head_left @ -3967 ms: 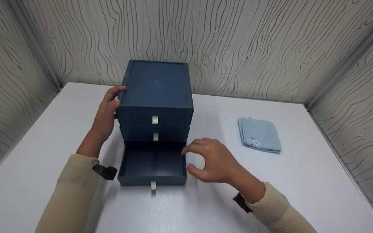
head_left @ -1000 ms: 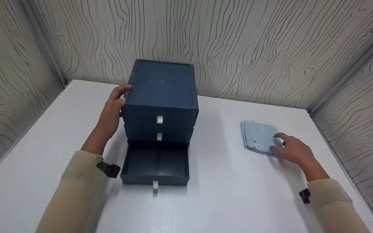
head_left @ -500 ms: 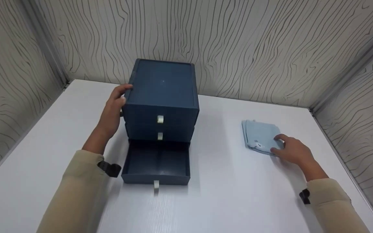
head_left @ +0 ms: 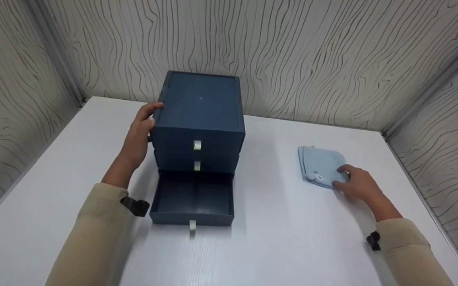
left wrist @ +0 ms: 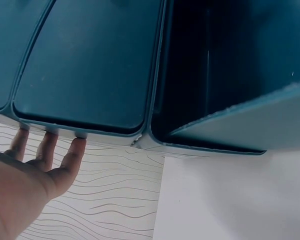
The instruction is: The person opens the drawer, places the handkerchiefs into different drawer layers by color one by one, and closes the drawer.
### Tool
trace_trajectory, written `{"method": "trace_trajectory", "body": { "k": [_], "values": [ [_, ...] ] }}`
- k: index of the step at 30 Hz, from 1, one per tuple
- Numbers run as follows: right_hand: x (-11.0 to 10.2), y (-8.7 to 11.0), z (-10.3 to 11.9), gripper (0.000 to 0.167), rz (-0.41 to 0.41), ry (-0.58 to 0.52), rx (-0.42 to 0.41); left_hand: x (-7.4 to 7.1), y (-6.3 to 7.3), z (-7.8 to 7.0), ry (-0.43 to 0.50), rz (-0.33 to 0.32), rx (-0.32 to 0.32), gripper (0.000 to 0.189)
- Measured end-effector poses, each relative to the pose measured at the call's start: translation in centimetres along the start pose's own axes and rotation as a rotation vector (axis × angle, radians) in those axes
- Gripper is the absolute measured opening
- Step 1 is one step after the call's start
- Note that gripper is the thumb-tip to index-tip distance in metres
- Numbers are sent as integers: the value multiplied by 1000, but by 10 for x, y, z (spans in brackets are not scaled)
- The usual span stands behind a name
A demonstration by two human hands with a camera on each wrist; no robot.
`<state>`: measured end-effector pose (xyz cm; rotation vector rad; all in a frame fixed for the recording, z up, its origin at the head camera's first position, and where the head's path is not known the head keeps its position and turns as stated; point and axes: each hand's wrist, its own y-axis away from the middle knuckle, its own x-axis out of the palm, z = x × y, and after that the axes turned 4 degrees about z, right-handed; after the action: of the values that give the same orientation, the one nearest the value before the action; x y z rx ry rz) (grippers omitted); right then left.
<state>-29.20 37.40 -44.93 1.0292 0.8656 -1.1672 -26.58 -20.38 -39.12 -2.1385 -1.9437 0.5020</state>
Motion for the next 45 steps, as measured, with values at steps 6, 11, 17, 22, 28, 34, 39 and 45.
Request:
{"method": "trace_trajectory", "body": {
  "k": [6,11,17,22,28,34,39,45],
  "values": [
    [3,-2,-6,60,-6,-39,-11,1,0,-1,8,2,-3,50],
    [4,-1,-8,60,-12,-61,-24,1,0,-2,-24,-5,-13,50],
    [3,2,-6,56,-27,-102,-11,2,1,-3,-34,1,-16,50],
    [2,4,-4,50,-56,-138,-5,2,1,-3,-24,-2,-16,51],
    [2,5,0,44,-98,-151,14,1,0,-2,-17,1,-8,51],
    [-2,8,9,41,-175,-162,-27,1,0,-3,-16,-10,-14,50],
    [-6,11,16,39,-293,-184,-88,1,1,-4,-12,-4,-19,50],
    [-10,16,29,37,-372,-250,-132,0,0,-3,-15,3,-20,50]
  ]
}}
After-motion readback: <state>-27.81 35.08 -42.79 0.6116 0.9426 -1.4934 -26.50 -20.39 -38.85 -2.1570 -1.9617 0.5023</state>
